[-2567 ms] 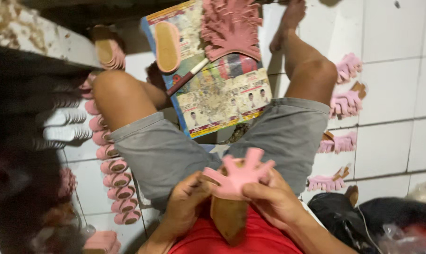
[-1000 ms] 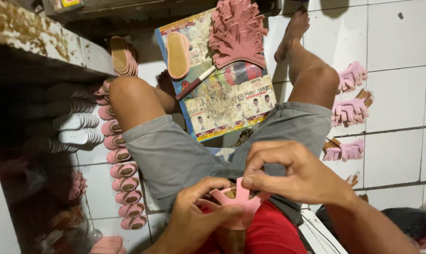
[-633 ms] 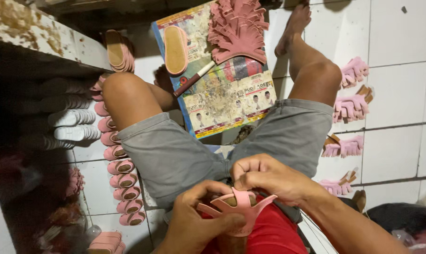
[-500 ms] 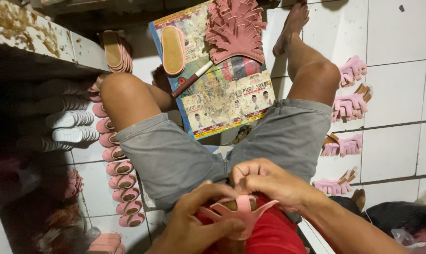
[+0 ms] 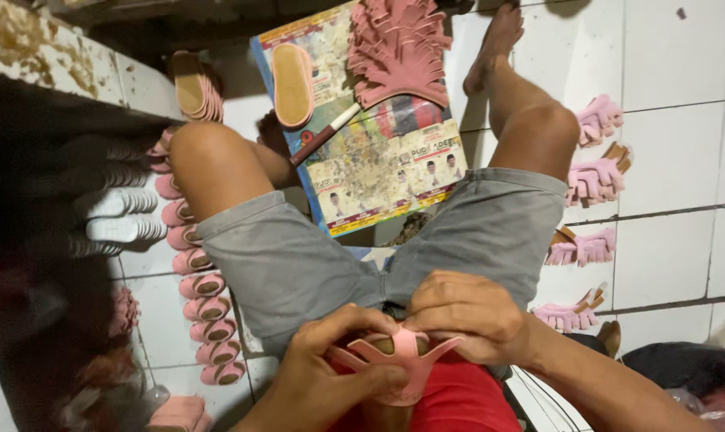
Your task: The person assembles pink sandals by attaching pink straps to tan soles. They use a cylindrical tool to press the straps into place, then place the finished sandals on a nearby shelf. The person repeats this process with multiple pairs of sandals.
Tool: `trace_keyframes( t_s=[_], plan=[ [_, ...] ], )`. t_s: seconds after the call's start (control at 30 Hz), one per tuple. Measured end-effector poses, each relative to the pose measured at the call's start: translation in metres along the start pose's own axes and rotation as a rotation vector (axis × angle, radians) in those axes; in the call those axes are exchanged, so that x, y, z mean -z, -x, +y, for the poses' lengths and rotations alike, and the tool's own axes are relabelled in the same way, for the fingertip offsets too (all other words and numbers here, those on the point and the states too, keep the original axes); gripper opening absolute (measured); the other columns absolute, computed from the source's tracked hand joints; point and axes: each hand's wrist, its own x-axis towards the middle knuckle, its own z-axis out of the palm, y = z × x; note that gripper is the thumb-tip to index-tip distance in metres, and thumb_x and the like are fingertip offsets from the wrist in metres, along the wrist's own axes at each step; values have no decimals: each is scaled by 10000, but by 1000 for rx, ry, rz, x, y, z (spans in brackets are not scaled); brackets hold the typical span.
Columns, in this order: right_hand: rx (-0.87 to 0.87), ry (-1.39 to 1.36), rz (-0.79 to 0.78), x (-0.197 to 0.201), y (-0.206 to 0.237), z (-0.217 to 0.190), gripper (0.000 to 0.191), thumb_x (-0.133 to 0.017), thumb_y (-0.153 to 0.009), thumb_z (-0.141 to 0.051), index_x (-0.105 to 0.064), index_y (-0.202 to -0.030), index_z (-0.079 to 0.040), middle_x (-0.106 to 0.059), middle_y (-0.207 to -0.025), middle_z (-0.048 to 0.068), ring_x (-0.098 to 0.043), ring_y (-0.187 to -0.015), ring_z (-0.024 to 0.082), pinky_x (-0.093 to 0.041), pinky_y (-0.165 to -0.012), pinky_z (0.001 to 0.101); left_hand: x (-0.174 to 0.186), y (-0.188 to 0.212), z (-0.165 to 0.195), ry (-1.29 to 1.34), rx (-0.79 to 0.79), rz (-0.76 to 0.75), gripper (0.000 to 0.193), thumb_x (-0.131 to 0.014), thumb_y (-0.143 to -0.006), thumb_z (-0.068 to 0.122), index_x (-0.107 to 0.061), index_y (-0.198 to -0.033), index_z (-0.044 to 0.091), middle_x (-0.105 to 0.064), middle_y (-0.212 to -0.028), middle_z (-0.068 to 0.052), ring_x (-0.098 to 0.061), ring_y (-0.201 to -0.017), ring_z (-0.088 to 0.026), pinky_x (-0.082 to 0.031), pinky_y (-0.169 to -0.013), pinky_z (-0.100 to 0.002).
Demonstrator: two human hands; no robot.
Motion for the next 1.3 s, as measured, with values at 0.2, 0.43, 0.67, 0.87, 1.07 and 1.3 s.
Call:
trace_keyframes(
  t_s=[0.2, 0.43, 0.67, 0.87, 1.07, 1.3],
  plan=[
    [-134, -199, 134, -15, 14, -22, 179, -674, -881, -28, -722, -1028, 62, -722, -1015, 184, -715, -852, 313, -585, -793, 421, -8, 12, -13, -184, -234, 29, 405, -930, -762, 156, -724, -1099, 68, -707, -880, -56, -656, -813, -178, -500, -768, -293],
    [5, -194, 288, -38, 28, -40, 196, -784, -850, 8, -721, -1017, 89, -711, -970, 174, -731, -815, 301, -594, -746, 439, -4, 27, -25, -290, -554, -100, 285, -684, -901, 160, -692, -1168, 63, -776, -1125, -114, -783, -1020, -251, -536, -900, -361],
    [15, -159, 276, -48, 19, -44, 170, -824, -896, -46, -732, -1000, 53, -697, -935, 152, -729, -820, 277, -623, -737, 420, -5, 41, -8, -320, -472, -88, 266, -703, -963, 192, -728, -1170, 27, -800, -1076, -45, -780, -1041, -121, -565, -925, -322],
    [37, -326, 177, -43, 9, -43, 180, -716, -925, -43, -730, -1029, 103, -696, -948, 188, -704, -811, 301, -601, -726, 431, -23, 26, -11, -393, -832, 207, 150, -764, -944, 128, -744, -1042, 16, -797, -1006, -97, -819, -969, -189, -627, -805, -285],
    [-73, -378, 217, -63, 28, -36, 123, -769, -983, -30, -711, -1067, 38, -679, -999, 145, -699, -859, 283, -590, -801, 432, 12, 45, -16, -297, -417, -188, 175, -745, -942, 175, -696, -1086, 88, -765, -1097, -24, -761, -1028, -165, -526, -924, -320],
    [-436, -647, 141, -49, 31, -15, 213, -691, -934, -88, -687, -1104, 38, -674, -1085, 165, -645, -999, 263, -531, -899, 390, -5, 29, -21, 134, -104, -11, 378, -902, -827, 140, -669, -1109, 47, -732, -1051, -46, -687, -983, -144, -541, -902, -323]
  ],
)
